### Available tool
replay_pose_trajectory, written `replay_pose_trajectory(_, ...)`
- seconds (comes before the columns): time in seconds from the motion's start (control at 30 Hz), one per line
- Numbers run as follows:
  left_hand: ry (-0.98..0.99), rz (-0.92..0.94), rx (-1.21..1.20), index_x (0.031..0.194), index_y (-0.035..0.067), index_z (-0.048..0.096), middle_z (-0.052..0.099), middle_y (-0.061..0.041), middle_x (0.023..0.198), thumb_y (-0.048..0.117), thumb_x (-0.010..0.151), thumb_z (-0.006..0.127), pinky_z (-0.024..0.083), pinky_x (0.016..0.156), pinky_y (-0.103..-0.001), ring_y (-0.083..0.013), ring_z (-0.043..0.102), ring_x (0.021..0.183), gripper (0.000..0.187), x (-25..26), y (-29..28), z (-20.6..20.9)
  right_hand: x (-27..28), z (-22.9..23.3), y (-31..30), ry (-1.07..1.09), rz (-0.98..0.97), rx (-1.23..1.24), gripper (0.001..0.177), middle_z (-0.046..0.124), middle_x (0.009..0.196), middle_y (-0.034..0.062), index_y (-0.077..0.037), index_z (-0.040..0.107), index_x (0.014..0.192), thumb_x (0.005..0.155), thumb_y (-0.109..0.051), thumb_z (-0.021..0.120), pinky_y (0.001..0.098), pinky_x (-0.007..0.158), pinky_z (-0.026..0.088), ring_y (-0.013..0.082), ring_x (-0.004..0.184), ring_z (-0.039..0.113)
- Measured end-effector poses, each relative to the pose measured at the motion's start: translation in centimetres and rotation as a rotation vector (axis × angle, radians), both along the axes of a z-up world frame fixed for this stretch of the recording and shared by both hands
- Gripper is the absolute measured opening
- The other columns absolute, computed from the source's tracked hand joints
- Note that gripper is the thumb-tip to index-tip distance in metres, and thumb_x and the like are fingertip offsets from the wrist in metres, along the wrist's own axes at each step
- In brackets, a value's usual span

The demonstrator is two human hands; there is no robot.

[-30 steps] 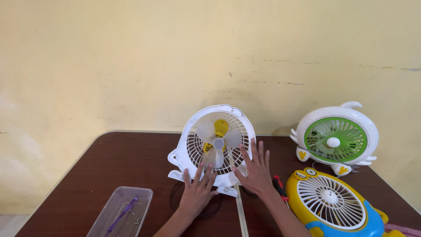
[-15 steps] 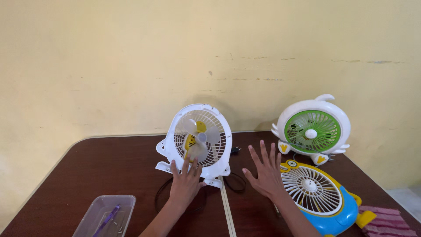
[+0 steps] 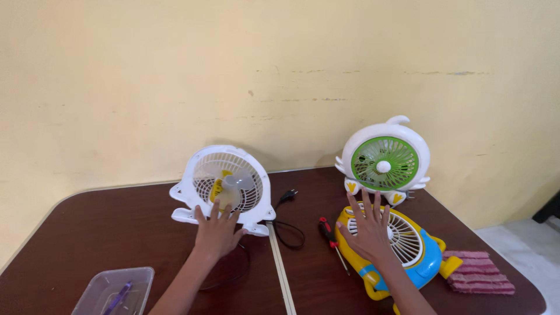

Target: The person disassembles two small electric fans on a table. They remove the front grilles and central caps from a yellow and blue fan and a white fan using their hands and a screwdriver. The removed parts are placed on the table.

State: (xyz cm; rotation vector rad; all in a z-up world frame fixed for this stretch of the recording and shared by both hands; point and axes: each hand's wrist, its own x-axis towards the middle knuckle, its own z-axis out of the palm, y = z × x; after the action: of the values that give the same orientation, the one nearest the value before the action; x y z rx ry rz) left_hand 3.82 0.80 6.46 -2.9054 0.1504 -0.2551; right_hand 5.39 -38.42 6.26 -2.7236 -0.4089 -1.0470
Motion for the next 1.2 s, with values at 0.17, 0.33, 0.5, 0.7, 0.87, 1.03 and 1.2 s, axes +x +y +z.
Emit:
replay_pose_trajectory(0.17,0.155,0.073,-0.297,0.16,0.033,0.03,0.028,0.006,0.168,0.06,0.1,0.036,0.023,0.116,-0.076,-0.027,0.025,0.155,0.066,0.9,2.3,2.0,-0.2,-0.8,-5.0,0.056,-0.144,0.022,0.083,0.017,0.167,0.0154,-0.024,0.033,0.156,0.086,-0.057,0.061,0.0724,0.115,0.009,0.0439,0.155,0.005)
replay_pose_trajectory(0.33,0.162,0.089,-0.238,0.161,0.032,0.026,0.025,0.006,0.169,0.06,0.1,0.038,0.02,0.118,-0.075,-0.0235,0.022,0.157,0.068,0.7,1.4,2.5,0.0,-2.0,-9.5,0.118,-0.228,0.041,0.084,0.018,0.166,0.0158,-0.021,0.034,0.157,0.086,-0.059,0.059,0.0718,0.115,0.01,0.0429,0.155,0.005)
replay_pose_trajectory(0.5,0.057,0.056,-0.272,0.162,0.018,0.017,0.01,0.0,0.171,0.069,0.091,0.049,0.015,0.116,-0.073,-0.0283,0.013,0.156,0.093,0.0,-1.5,4.1,-0.5,-2.7,-11.7,0.207,-0.316,0.02,0.077,0.021,0.167,0.0136,-0.023,0.041,0.151,0.086,-0.062,0.059,0.0694,0.118,0.009,0.0383,0.157,0.006)
replay_pose_trajectory(0.7,-0.064,-0.289,-0.365,0.158,0.017,0.022,0.015,-0.008,0.168,0.073,0.085,0.056,0.014,0.118,-0.067,-0.0299,0.013,0.155,0.098,-0.5,-10.9,4.4,-1.2,-3.0,-11.0,0.266,-0.325,0.013,0.078,0.023,0.165,0.0132,-0.023,0.042,0.151,0.086,-0.063,0.06,0.0699,0.117,0.009,0.0372,0.156,0.006)
replay_pose_trajectory(0.87,0.082,-0.439,-0.5,0.16,0.02,0.025,0.021,-0.009,0.168,0.071,0.086,0.059,0.016,0.119,-0.067,-0.0306,0.018,0.155,0.096,1.7,-18.2,2.7,-2.1,-3.3,-10.4,0.312,-0.326,0.003,0.077,0.025,0.164,0.0133,-0.023,0.043,0.151,0.088,-0.064,0.06,0.0683,0.118,0.01,0.0379,0.155,0.006)
replay_pose_trajectory(1.03,0.199,-0.487,-0.597,0.161,0.024,0.026,0.022,-0.009,0.169,0.07,0.086,0.059,0.021,0.119,-0.068,-0.034,0.02,0.155,0.094,5.7,-23.9,0.6,-2.4,-3.2,-9.8,0.389,-0.301,0.072,0.073,0.025,0.164,0.0126,-0.027,0.047,0.15,0.089,-0.064,0.06,0.0676,0.119,0.008,0.038,0.156,0.004)
replay_pose_trajectory(1.2,0.297,-0.46,-0.663,0.161,0.03,0.023,0.013,-0.01,0.171,0.067,0.085,0.062,0.023,0.117,-0.068,-0.0396,0.019,0.154,0.093,8.0,-26.8,-2.2,-2.1,-2.7,-9.7,0.387,-0.281,0.076,0.073,0.029,0.163,0.0119,-0.027,0.05,0.147,0.086,-0.066,0.063,0.0669,0.119,0.009,0.0373,0.156,0.007)
